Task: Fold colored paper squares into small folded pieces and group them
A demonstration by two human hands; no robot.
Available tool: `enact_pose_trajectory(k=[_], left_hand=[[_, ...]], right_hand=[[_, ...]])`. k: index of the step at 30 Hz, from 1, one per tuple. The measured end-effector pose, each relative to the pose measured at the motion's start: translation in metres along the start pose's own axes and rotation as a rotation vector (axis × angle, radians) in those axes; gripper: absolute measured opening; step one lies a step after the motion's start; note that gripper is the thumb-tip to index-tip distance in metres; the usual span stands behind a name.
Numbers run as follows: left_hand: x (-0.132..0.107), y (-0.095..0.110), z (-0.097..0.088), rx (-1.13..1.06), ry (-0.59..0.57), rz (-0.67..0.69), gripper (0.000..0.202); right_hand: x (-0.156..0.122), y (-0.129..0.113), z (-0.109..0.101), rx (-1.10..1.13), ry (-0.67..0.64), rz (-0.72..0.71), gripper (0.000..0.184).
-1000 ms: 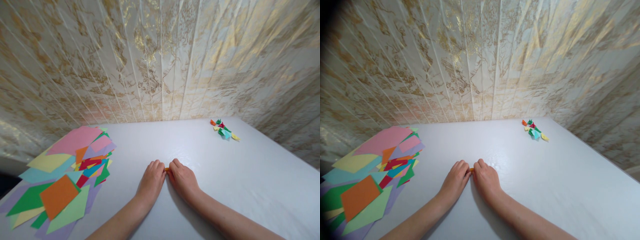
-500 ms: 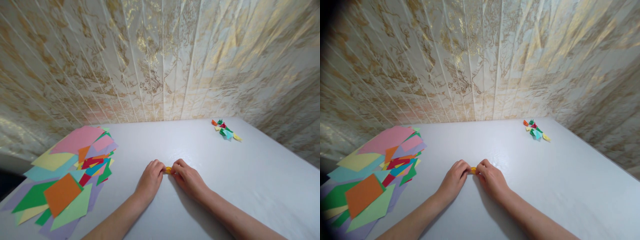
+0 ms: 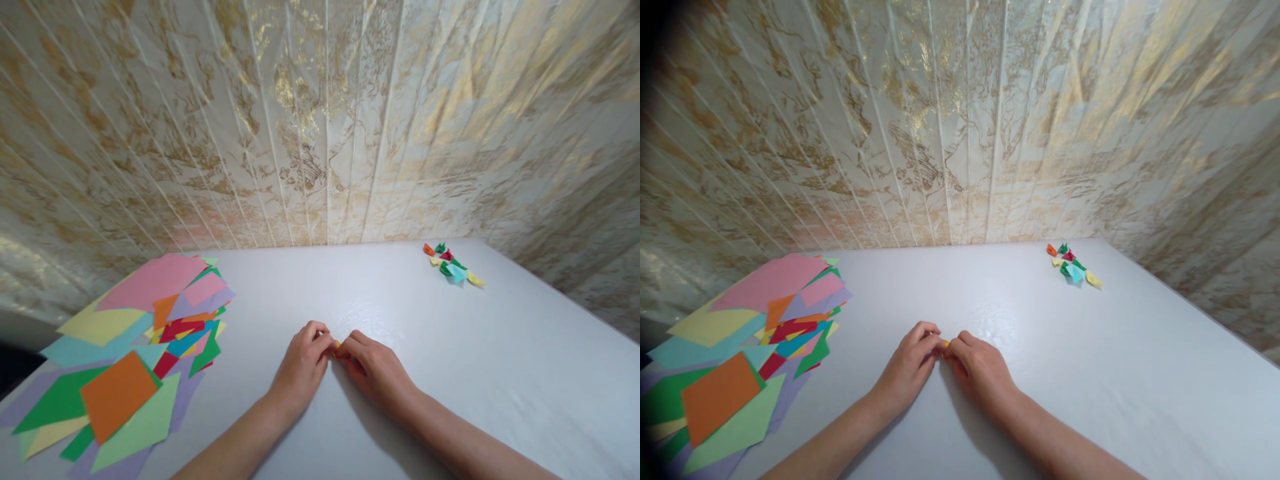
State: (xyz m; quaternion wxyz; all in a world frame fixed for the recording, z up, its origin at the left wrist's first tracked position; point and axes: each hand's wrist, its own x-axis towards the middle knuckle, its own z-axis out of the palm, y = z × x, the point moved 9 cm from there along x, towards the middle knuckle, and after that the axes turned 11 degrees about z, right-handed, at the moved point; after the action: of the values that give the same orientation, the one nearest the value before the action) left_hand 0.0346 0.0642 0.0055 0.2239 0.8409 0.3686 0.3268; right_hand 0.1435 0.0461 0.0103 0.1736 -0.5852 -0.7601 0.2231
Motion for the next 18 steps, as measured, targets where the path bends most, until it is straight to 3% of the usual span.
enact_pose_trajectory(k=[4,11,15,18], left_hand=[[0.000,-0.004,-0.005,-0.103,0.061,-0.029,0.028],[0.001,-0.010,-0.013,-0.158,0.129,-0.066,0.029],[-0.004,-0.004,-0.020,-0.038,0.160,-0.130,0.025],[-0.006,0.009,-0.017,0.146,0.084,-0.140,0.009]], right_hand=[[-0.005,-0.009,0.001,0.037,-0.007,-0.071,0.027],[0.006,0.002,-0.007,-0.038,0.019,0.015,0.036],[0.011,0.003,-0.002,-0.041,0.009,0.006,0.037],[0.013,0.002,0.002,-0.050,0.010,0.008,0.031]])
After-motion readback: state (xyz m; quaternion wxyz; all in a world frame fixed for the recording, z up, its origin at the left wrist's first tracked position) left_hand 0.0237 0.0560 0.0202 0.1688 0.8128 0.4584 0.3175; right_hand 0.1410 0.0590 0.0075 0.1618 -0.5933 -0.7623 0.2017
